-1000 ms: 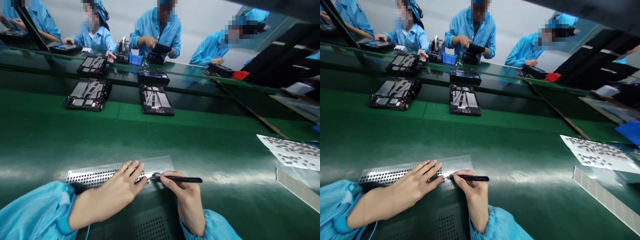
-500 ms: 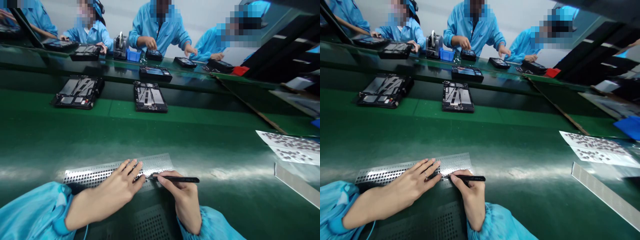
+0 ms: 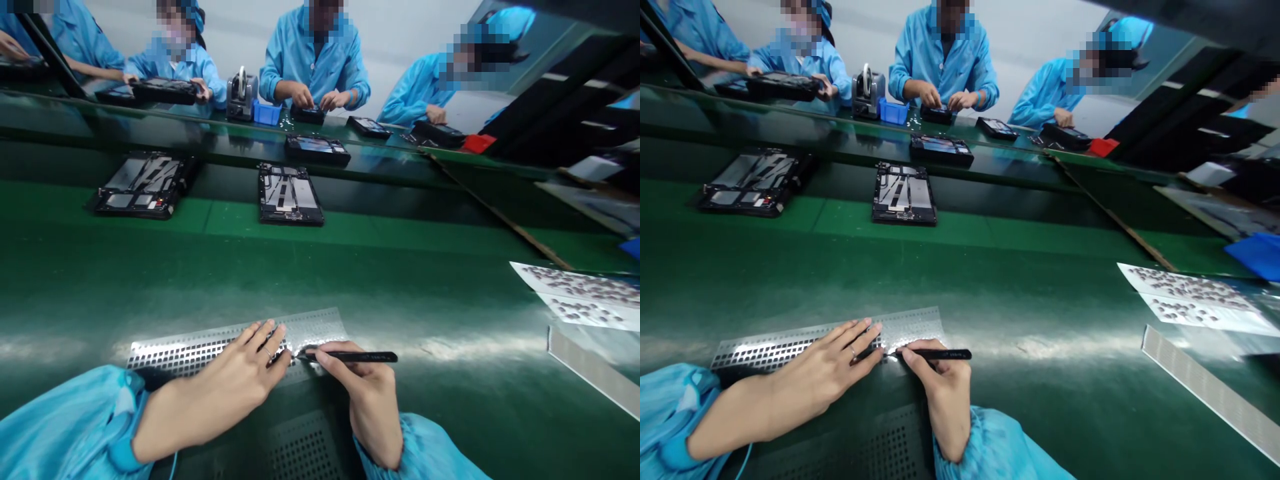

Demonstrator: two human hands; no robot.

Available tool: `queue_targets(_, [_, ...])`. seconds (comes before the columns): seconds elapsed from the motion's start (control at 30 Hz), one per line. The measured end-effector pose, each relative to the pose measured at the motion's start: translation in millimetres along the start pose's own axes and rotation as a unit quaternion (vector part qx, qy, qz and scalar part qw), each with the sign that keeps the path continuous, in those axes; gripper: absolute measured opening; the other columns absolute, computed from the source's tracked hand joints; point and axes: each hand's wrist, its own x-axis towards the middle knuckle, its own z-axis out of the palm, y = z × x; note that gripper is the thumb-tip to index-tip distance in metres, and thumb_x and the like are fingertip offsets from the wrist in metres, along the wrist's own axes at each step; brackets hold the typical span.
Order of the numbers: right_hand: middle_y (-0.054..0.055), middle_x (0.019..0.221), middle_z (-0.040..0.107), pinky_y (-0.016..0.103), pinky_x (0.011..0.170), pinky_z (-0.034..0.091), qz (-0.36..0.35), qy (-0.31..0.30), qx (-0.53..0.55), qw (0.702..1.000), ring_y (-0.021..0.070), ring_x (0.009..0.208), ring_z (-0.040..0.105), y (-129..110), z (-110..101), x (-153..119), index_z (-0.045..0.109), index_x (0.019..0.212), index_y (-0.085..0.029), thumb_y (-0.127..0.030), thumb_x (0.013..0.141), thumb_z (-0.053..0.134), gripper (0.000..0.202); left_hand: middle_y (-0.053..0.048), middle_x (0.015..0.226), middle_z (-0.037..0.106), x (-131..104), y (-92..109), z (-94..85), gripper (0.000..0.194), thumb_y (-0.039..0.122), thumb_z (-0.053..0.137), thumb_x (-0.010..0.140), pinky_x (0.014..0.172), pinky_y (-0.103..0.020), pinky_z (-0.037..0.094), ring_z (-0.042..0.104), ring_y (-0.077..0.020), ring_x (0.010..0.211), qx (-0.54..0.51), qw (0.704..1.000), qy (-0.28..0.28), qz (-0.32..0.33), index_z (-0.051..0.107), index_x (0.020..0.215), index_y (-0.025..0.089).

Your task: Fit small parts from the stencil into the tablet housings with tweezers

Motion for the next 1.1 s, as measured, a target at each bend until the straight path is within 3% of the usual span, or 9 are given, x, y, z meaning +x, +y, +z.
queue_targets(0.3, [0.002, 0.062, 0.066, 0.026, 0.06, 0.045, 0.008, -0.002, 0.003, 1.0, 0.018, 0.063, 0.06, 0.4, -0.3, -0.6, 0.068, 0.058, -0.02, -0.029, 0.058, 0.069, 0.009, -0.021, 0.131, 0.034, -0.1, 1.8, -6.2, 0.053, 0.001, 0.042, 0.071, 0.099, -0.042, 0.031, 0.023, -0.0307, 0.124, 0.001, 1.0, -0.001, -0.013, 0.033, 0.123, 0.007])
queue_targets(0.5, [0.002, 0.06, 0.066, 0.024, 0.057, 0.045, 0.04, -0.011, 0.044, 0.998, 0.0165, 0.059, 0.059, -5.9, 0.8, 1.9, 0.068, 0.055, -0.019, -0.027, 0.055, 0.07, 0.008, -0.02, 0.13, 0.036, 2.6, 0.9, -8.6, 0.057, -0.001, 0.039, 0.068, 0.095, -0.042, 0.035, 0.028, -0.0309, 0.122, -0.015, 1.0, -0.008, -0.001, 0.032, 0.124, 0.007])
queue_targets(0.67, [0.005, 0.059, 0.065, 0.026, 0.061, 0.045, 0.036, -0.02, 0.08, 0.996, 0.0184, 0.061, 0.06, -21.8, -4.2, 8.7, 0.067, 0.056, -0.017, -0.026, 0.057, 0.069, 0.01, -0.017, 0.128, 0.04, -0.9, -8.3, -29.6, 0.063, -0.003, 0.031, 0.061, 0.088, -0.034, 0.04, 0.037, -0.0239, 0.119, -0.05, 0.999, 0.008, -0.005, 0.033, 0.123, 0.008])
queue_targets(0.8, [0.003, 0.058, 0.065, 0.028, 0.063, 0.047, 0.009, -0.019, 0.103, 0.994, 0.0191, 0.06, 0.061, -42.9, -6.2, 26.7, 0.067, 0.054, -0.017, -0.025, 0.054, 0.072, 0.01, -0.008, 0.114, 0.054, -7.7, -27.4, -54.8, 0.067, -0.001, 0.027, 0.062, 0.084, -0.027, 0.043, 0.048, -0.0153, 0.108, -0.093, 0.992, 0.072, -0.037, 0.028, 0.128, 0.012])
queue_targets(0.9, [0.003, 0.056, 0.063, 0.028, 0.061, 0.049, -0.012, -0.035, 0.115, 0.993, 0.0191, 0.057, 0.061, -60.4, -3.2, 49.3, 0.066, 0.049, -0.015, -0.024, 0.047, 0.076, 0.014, -0.006, 0.097, 0.06, -4.3, -47.4, -64.8, 0.055, 0.001, 0.027, 0.071, 0.083, -0.029, 0.044, 0.054, -0.0148, 0.096, -0.128, 0.983, 0.079, -0.104, 0.038, 0.122, 0.015])
queue_targets(1.03, [0.004, 0.058, 0.065, 0.027, 0.064, 0.05, -0.035, -0.07, 0.13, 0.988, 0.0181, 0.058, 0.062, -77.1, 9.1, 88.1, 0.066, 0.053, -0.013, -0.024, 0.045, 0.079, 0.019, -0.001, 0.081, 0.061, 12.8, -86.2, -60.1, 0.043, 0.003, 0.029, 0.078, 0.086, -0.033, 0.042, 0.055, -0.0149, 0.091, -0.14, 0.957, 0.048, -0.249, 0.049, 0.112, 0.02])
queue_targets(1.1, [0.003, 0.058, 0.065, 0.028, 0.066, 0.05, -0.046, -0.086, 0.133, 0.986, 0.0166, 0.059, 0.063, -82.0, 19.8, 109.6, 0.064, 0.057, -0.012, -0.021, 0.053, 0.077, 0.017, -0.001, 0.089, 0.06, 23.1, -109.7, -52.5, 0.038, 0.005, 0.033, 0.082, 0.095, -0.039, 0.034, 0.054, -0.0149, 0.094, -0.117, 0.947, 0.056, -0.294, 0.046, 0.115, 0.019])
